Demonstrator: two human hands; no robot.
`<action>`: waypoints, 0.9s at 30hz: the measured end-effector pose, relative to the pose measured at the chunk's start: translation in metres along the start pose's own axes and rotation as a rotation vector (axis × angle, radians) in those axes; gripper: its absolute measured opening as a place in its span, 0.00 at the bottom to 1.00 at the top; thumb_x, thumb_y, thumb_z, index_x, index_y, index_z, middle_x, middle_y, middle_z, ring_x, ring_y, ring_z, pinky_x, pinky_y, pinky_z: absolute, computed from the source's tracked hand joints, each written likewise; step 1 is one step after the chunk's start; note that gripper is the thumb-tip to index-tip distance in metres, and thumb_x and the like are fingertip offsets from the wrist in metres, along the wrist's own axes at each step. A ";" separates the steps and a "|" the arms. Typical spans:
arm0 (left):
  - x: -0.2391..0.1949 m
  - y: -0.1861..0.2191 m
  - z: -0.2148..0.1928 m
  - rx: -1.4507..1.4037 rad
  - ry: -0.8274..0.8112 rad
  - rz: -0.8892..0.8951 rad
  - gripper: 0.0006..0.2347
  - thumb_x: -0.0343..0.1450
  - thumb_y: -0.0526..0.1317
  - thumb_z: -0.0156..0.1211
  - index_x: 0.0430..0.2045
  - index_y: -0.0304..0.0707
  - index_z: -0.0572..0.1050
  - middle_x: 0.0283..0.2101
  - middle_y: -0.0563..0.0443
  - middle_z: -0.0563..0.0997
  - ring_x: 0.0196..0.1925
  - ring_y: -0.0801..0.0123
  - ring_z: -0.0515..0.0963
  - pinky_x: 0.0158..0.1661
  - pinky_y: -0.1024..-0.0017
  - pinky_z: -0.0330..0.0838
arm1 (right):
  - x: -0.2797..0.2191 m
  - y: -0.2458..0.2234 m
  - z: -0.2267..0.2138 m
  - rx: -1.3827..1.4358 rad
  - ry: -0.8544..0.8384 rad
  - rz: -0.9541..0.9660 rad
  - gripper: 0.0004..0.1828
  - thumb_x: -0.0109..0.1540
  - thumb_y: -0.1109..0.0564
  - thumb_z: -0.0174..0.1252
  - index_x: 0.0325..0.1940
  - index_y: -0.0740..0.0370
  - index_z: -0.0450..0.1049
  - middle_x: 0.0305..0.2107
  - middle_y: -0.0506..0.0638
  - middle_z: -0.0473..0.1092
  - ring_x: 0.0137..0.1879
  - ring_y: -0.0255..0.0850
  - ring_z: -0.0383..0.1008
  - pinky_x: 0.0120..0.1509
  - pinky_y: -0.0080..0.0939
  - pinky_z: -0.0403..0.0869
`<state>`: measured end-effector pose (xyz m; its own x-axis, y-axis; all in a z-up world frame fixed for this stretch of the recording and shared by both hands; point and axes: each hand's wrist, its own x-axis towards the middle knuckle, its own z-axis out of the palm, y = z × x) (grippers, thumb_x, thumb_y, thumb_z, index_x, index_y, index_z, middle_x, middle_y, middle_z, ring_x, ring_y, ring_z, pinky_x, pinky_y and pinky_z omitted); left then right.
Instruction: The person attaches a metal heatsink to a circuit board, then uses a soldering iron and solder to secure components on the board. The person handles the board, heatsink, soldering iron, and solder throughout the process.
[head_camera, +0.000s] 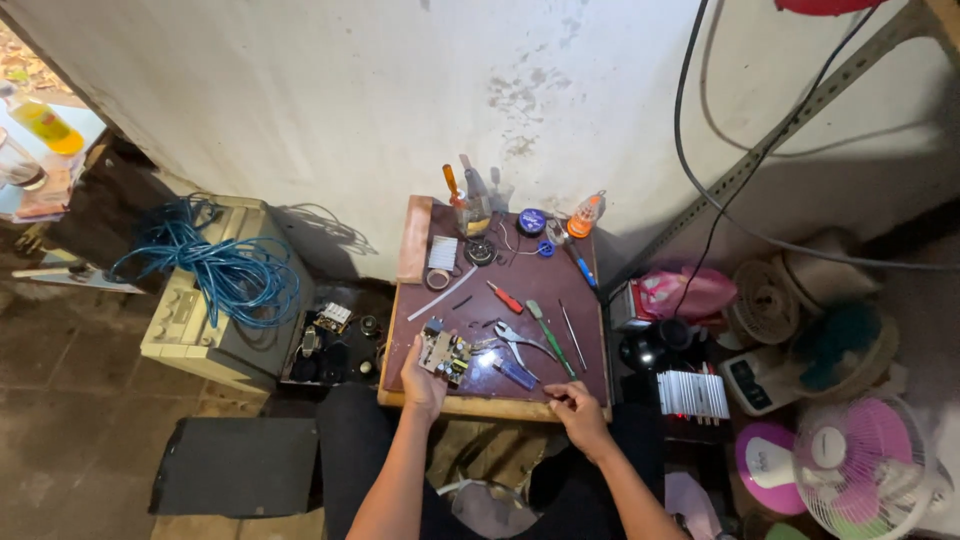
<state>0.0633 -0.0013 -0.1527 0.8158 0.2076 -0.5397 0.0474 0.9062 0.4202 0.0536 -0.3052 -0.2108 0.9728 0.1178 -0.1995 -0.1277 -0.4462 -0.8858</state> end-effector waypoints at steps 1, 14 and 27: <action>-0.001 0.001 0.001 0.003 0.004 -0.004 0.24 0.74 0.51 0.51 0.59 0.32 0.74 0.55 0.37 0.80 0.55 0.51 0.79 0.54 0.58 0.73 | 0.001 0.001 0.000 0.001 0.000 0.006 0.15 0.60 0.62 0.62 0.49 0.55 0.85 0.41 0.42 0.70 0.44 0.33 0.73 0.53 0.30 0.69; -0.002 0.005 0.008 -0.031 0.091 -0.023 0.28 0.73 0.57 0.48 0.59 0.32 0.73 0.59 0.40 0.78 0.61 0.50 0.76 0.61 0.54 0.69 | -0.004 -0.015 -0.003 -0.013 -0.011 0.091 0.14 0.61 0.59 0.63 0.50 0.55 0.85 0.40 0.40 0.69 0.40 0.33 0.68 0.52 0.30 0.68; 0.016 -0.005 -0.016 -0.118 0.071 -0.008 0.31 0.72 0.65 0.54 0.56 0.36 0.77 0.59 0.35 0.78 0.61 0.40 0.77 0.64 0.45 0.68 | -0.007 -0.023 -0.006 0.012 -0.039 0.136 0.16 0.63 0.56 0.62 0.55 0.55 0.83 0.48 0.50 0.71 0.47 0.39 0.70 0.56 0.44 0.73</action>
<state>0.0669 0.0030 -0.1749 0.7730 0.2220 -0.5943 -0.0178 0.9440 0.3296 0.0505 -0.3007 -0.1862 0.9381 0.0917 -0.3340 -0.2603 -0.4497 -0.8544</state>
